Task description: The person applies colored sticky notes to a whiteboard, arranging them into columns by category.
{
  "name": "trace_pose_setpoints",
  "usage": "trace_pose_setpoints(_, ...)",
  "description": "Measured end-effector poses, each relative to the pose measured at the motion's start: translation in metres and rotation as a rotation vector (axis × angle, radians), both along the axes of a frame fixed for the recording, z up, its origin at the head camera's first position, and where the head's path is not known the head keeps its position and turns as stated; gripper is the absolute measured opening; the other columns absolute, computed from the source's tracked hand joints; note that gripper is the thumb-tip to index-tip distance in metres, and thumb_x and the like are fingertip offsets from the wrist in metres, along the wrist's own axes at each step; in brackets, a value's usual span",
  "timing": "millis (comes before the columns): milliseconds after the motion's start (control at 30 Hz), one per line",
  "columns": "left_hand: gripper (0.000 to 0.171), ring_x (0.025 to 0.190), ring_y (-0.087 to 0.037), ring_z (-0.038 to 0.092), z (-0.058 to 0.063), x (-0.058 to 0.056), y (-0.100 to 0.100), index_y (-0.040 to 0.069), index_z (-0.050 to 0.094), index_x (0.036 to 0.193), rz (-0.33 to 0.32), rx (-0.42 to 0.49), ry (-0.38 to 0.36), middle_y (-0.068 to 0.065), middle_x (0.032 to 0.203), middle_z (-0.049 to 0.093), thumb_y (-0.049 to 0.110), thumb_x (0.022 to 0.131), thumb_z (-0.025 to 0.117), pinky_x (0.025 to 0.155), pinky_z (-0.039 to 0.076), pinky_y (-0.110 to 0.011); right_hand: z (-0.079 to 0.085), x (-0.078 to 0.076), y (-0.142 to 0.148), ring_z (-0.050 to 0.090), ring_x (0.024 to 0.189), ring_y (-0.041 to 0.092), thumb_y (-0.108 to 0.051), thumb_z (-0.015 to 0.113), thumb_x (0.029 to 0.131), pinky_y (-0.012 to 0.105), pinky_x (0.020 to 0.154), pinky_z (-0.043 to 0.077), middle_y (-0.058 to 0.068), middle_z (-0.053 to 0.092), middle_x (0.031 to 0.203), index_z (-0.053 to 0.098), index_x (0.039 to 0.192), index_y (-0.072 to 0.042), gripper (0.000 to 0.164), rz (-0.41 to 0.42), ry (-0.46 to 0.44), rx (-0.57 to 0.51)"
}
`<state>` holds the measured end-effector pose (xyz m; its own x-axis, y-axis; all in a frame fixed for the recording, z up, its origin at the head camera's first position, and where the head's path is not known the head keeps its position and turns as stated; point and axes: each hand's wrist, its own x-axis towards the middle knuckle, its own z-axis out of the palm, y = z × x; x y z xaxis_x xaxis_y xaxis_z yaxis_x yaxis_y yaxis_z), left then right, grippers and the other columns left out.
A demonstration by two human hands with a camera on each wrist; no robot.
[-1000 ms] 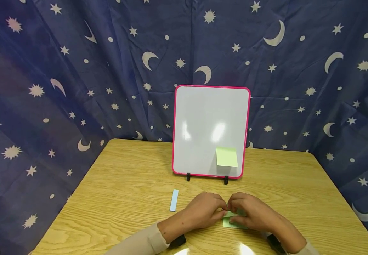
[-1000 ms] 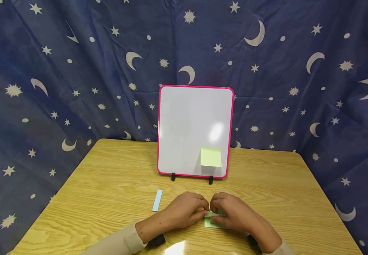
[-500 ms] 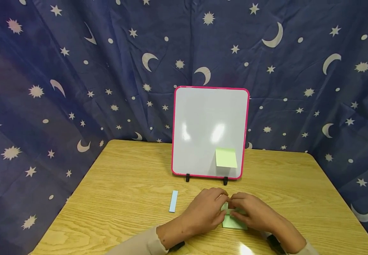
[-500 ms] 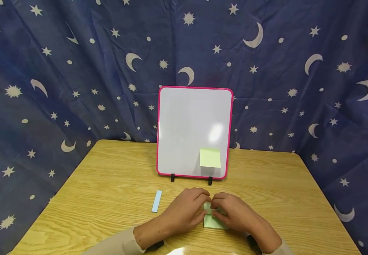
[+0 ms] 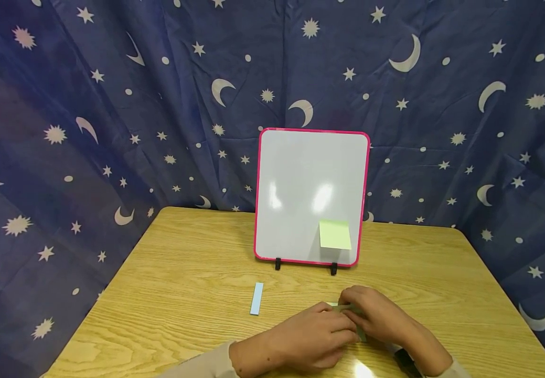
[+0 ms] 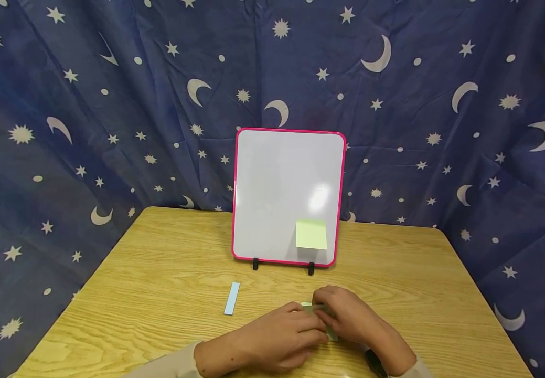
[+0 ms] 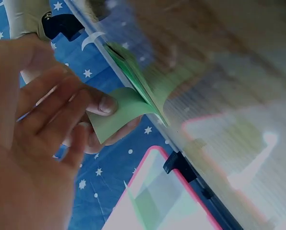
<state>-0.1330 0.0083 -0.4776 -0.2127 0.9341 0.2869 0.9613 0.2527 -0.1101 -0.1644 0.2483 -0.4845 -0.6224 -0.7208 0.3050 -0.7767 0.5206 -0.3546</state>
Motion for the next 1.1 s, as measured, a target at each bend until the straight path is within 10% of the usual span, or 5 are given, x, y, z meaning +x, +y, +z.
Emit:
trace_pose_setpoints(433,0.049,0.136,0.001,0.052,-0.0050,-0.0012,-0.0046,0.022,0.063,0.145,0.069,-0.213,0.066,0.013,0.147,0.058,0.050,0.105,0.061,0.109,0.042,-0.025,-0.0008,-0.0014,-0.0002,0.055,0.083,-0.001,-0.009,0.079,0.095,0.027,0.071,0.053,-0.018,0.060,0.092,0.066,0.097,-0.025,0.021,-0.010,0.002,0.011)
trace_pose_setpoints(667,0.051,0.141,-0.004,0.050,-0.0087,-0.0033,-0.0053,0.022,0.062,0.148,0.107,-0.245,0.063,0.011,0.154,0.055,0.051,0.105,0.060,0.110,0.043,-0.026,-0.0049,-0.0016,-0.0004,0.059,0.088,0.003,0.002,0.087,0.080,0.028,0.075,0.054,-0.015,0.062,0.098,0.067,0.097,-0.025,0.037,-0.006,0.082,0.008)
trace_pose_setpoints(1100,0.043,0.141,-0.006,0.051,-0.0068,-0.0061,-0.0098,0.031,0.063,0.148,0.122,-0.241,0.014,0.006,0.156,0.054,0.045,0.107,0.059,0.105,0.046,-0.025,-0.0021,-0.0071,-0.0031,0.060,0.087,0.003,0.001,0.086,0.081,0.029,0.074,0.057,-0.014,0.065,0.092,0.072,0.092,-0.021,0.028,-0.010,0.131,0.044)
